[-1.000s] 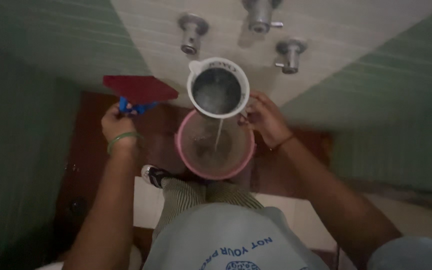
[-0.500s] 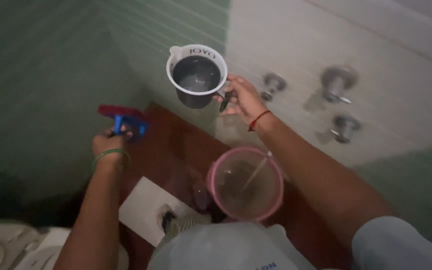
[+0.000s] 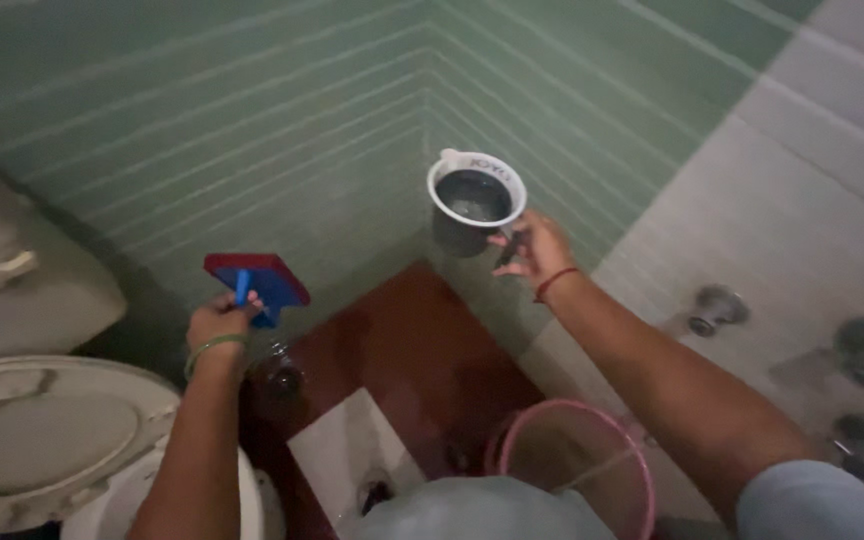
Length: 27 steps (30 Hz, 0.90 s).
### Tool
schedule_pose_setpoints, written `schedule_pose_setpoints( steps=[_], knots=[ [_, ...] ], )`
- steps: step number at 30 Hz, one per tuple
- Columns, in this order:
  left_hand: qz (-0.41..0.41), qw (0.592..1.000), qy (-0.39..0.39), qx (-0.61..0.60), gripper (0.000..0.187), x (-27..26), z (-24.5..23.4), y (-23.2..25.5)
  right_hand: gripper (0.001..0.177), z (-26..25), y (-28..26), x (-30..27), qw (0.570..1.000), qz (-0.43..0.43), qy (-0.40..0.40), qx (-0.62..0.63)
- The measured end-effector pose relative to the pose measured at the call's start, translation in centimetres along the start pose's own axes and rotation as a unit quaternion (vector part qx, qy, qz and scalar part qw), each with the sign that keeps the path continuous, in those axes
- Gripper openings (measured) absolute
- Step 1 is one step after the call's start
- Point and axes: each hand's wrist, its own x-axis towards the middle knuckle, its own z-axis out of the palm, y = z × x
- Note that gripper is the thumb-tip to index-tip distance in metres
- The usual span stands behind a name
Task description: The person cleans the bathroom floor using a blue scrubber and a white mug. They repeatedly scoop water from a pink bucket, pour it onto the floor, and scrub the surface. They also refill the mug from a wall tap and rinse the scrubber.
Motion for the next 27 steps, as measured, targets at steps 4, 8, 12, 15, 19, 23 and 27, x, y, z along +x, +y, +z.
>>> schedule_pose_setpoints(
  steps=[4,8,12,15,19,23,27],
  knots=[
    [-0.010,0.998,0.021,0.061,0.024,1.6,-2.6,-1.1,0.043,1.1,-0.5,0.3,0.999,-0.018,-0.030,-0.017],
    [-0.038,0.999,0.016,0.004,0.022,3.5,-2.7,-4.3,0.045,2.2,-1.9,-0.6,0.999,-0.017,-0.031,-0.021],
    [-0.038,0.999,0.007,-0.005,0.026,5.5,-1.3,-6.0,0.047,4.1,-3.2,-2.2,0.999,-0.023,0.000,-0.035],
    [-0.055,0.998,-0.013,-0.013,0.027,7.1,0.0,-6.4,0.047,5.2,-3.8,-2.8,0.999,-0.032,0.007,-0.024],
    [-0.047,0.998,-0.043,-0.006,0.041,9.4,2.0,-8.1,0.048,6.4,-3.8,-3.4,0.997,-0.066,0.031,-0.013],
    [-0.028,0.996,-0.008,0.083,0.051,10.5,4.0,-10.4,0.049,7.5,-3.7,-3.9,0.995,-0.087,0.048,0.026],
    [-0.039,0.999,-0.021,0.003,0.047,9.2,5.4,-11.6,0.048,8.3,-3.3,-4.1,0.989,-0.105,0.083,0.057]
  ],
)
